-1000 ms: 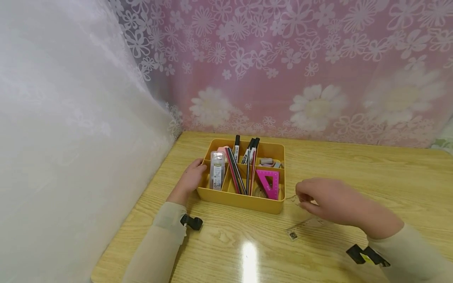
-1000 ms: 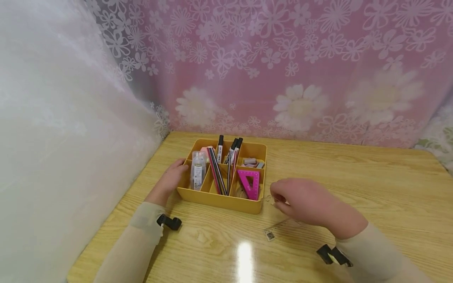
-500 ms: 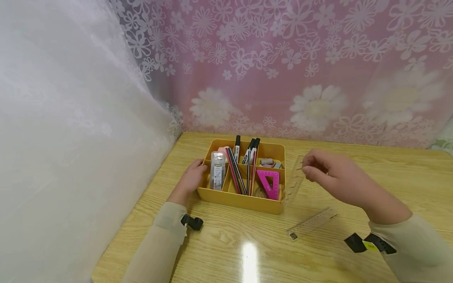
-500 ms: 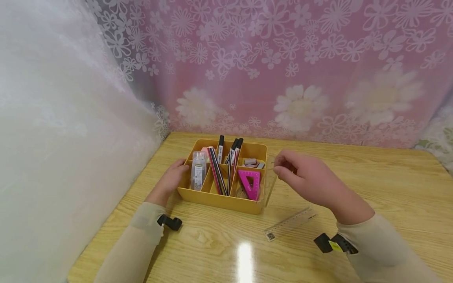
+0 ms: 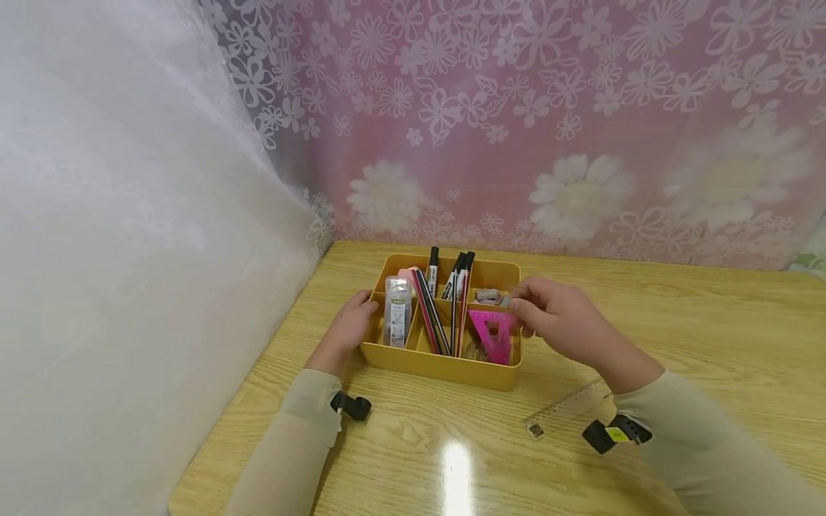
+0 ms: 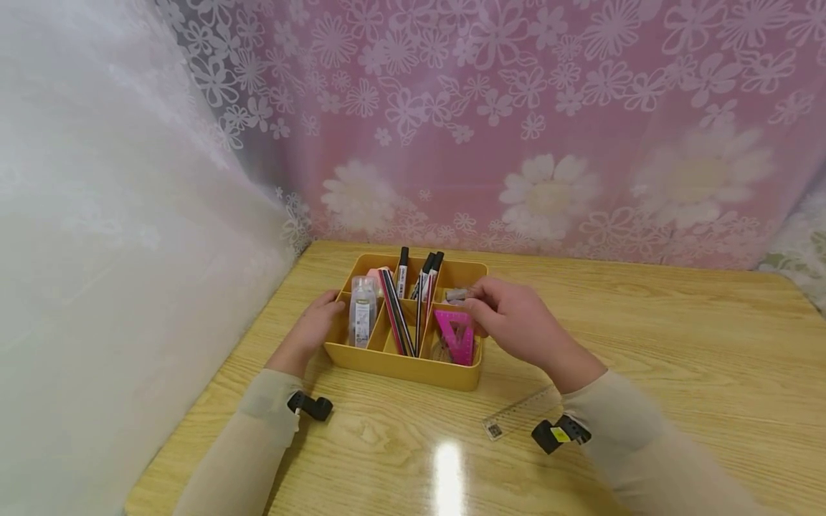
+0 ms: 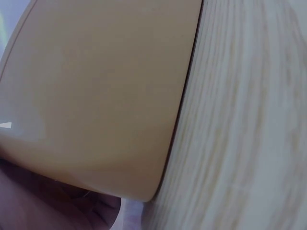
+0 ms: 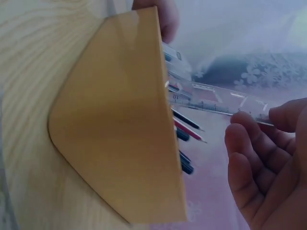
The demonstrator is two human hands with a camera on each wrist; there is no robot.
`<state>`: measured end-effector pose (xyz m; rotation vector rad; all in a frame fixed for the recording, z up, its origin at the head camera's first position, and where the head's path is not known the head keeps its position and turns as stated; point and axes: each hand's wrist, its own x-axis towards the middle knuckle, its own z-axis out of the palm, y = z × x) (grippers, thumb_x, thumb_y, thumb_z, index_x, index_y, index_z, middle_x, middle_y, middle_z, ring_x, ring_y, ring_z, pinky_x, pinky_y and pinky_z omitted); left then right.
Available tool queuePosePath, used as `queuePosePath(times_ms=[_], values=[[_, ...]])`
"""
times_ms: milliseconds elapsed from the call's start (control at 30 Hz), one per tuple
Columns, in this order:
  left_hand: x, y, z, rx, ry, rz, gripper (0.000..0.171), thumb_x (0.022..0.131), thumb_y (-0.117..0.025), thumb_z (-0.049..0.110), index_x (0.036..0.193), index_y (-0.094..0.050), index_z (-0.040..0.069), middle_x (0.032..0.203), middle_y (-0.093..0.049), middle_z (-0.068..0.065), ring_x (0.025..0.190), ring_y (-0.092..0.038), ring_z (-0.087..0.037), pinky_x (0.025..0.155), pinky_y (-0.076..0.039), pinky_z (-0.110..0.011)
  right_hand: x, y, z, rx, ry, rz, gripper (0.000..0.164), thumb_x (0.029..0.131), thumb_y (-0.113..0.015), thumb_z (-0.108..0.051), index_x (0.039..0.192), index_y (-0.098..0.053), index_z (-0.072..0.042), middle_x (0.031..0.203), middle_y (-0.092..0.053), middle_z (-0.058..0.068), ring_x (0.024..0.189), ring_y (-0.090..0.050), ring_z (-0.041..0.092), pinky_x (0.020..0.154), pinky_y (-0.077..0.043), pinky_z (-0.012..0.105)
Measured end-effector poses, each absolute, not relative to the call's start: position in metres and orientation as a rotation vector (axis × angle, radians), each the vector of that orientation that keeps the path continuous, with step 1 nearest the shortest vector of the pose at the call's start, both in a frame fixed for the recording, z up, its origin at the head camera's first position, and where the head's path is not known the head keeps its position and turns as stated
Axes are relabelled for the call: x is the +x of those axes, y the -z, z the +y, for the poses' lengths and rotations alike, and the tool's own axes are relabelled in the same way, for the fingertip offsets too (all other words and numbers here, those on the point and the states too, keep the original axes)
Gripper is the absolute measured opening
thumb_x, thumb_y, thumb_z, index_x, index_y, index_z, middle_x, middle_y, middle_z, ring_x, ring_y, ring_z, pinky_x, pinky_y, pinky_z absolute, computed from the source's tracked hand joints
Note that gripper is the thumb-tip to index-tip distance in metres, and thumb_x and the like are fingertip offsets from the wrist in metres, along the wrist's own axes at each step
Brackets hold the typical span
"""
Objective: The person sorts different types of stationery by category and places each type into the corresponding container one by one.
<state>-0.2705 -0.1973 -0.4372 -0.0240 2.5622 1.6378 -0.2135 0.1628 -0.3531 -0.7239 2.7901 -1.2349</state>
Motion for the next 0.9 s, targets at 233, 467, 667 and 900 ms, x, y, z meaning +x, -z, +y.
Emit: queuePosePath(times_ms=[233,467,667,900], values=[[-0.272,0.438,-0.197,-0.02,-1.629,2.573,0.048,0.107,-0.038,0.027,0.149,-0.046,0.006,0.149,-0.047,-0.017,0.135,-0.043,-0.036,0.111,-0.034,-0.056,-0.221,0.367,0.144,-0.692,1.104,2.759,0.02,0.106,-0.055,-0.024,0.11,-0.068,-0.01,0.085,-0.07,0.002,0.067,-0.061,0.022,0.058,-0.048,0.036],[-0.271,0.437,-0.197,-0.03,-1.63,2.571,0.049,0.106,-0.038,0.027,0.149,-0.046,0.006,0.149,-0.047,-0.017,0.135,-0.043,-0.036,0.112,-0.033,-0.055,-0.229,0.365,0.15,-0.623,0.996,2.838,0.041,0.105,-0.051,-0.022,0.145,-0.054,-0.013,0.076,-0.065,0.004,0.051,-0.04,0.017,0.049,-0.037,0.033],[-0.271,0.436,-0.197,-0.035,-1.632,2.57,0.048,0.106,-0.038,0.027,0.15,-0.046,0.007,0.149,-0.048,-0.017,0.134,-0.044,-0.036,0.11,-0.035,-0.055,-0.226,0.362,0.156,-0.709,0.955,2.886,0.035,0.105,-0.056,-0.025,0.139,-0.06,-0.015,0.099,-0.071,0.003,0.07,-0.06,0.016,0.06,-0.047,0.036],[-0.272,0.436,-0.198,-0.027,-1.614,2.578,0.049,0.106,-0.038,0.029,0.149,-0.046,0.007,0.149,-0.048,-0.016,0.135,-0.044,-0.036,0.111,-0.034,-0.055,-0.214,0.357,0.168,-0.789,0.863,2.915,0.019,0.102,-0.057,-0.018,0.114,-0.071,-0.014,0.106,-0.07,0.0,0.087,-0.062,0.015,0.074,-0.052,0.039]])
